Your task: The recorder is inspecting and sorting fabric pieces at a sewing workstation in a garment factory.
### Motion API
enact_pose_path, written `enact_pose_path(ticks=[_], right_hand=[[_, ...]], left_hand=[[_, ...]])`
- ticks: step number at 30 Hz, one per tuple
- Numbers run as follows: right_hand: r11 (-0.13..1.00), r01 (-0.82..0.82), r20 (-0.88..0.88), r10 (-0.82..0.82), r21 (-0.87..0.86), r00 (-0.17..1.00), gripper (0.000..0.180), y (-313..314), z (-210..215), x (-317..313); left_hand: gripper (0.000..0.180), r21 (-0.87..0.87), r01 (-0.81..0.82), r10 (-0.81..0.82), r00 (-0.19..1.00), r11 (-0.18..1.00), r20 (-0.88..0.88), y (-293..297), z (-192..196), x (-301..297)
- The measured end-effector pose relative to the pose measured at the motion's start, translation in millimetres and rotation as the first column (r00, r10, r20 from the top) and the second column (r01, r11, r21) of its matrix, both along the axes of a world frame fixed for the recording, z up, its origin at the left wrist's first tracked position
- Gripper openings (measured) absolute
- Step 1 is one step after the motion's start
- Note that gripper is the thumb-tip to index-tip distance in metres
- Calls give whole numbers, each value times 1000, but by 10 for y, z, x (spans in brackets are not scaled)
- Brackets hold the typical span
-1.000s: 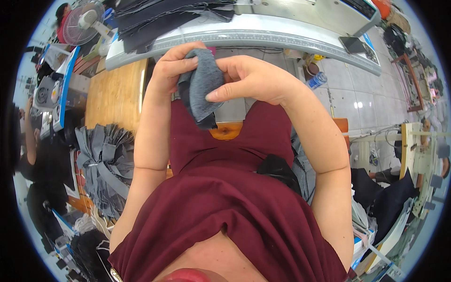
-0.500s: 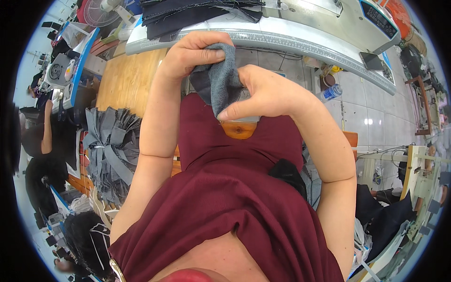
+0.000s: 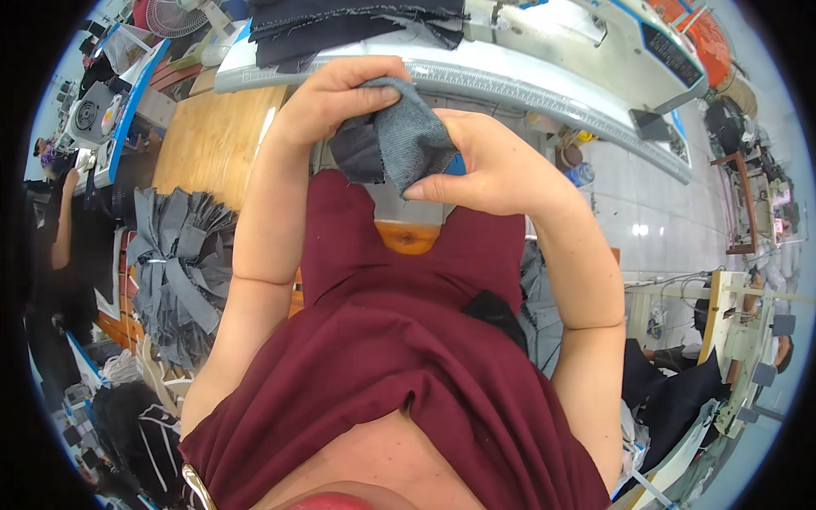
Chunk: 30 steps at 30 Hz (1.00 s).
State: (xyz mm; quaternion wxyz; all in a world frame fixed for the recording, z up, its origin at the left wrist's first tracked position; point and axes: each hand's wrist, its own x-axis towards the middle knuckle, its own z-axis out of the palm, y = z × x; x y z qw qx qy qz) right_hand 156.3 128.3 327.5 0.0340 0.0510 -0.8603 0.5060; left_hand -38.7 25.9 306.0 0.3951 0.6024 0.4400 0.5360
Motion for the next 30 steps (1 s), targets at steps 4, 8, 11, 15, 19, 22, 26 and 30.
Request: enact_pose_path(ticks=[4, 8, 11, 15, 19, 22, 26, 30], right_hand=[[831, 466, -516, -269, 302, 813, 25, -38, 158, -4], [590, 800, -876, -327, 104, 355, 27, 248, 81, -115], [363, 929, -942, -279, 77, 187, 24, 223, 60, -88], [526, 850, -883, -408, -22, 230, 20, 216, 77, -102], [687, 725, -869, -391, -55, 304, 21, 162, 33, -152], [705, 709, -877, -349, -14, 330, 21, 185, 39, -145], [669, 725, -840, -293, 162, 457, 21, 204, 165, -63], [582, 700, -823, -88, 415, 561, 24, 313, 171, -9]], left_hand=[[16, 200, -213, 256, 939, 957, -229, -114, 112, 122], [17, 639, -311, 590, 757, 704, -282, -33, -41, 638], [11, 581, -304, 497, 843, 755, -206, -92, -148, 1066], [24, 440, -141, 181, 982, 887, -51, -87, -181, 888], [22, 424, -431, 433, 896, 797, 96, 137, 95, 802], [16, 453, -420, 468, 883, 786, 5, 203, 166, 781], [14, 492, -434, 541, 836, 754, -92, 163, 158, 739], [12, 548, -438, 626, 749, 713, -216, 142, 137, 770]])
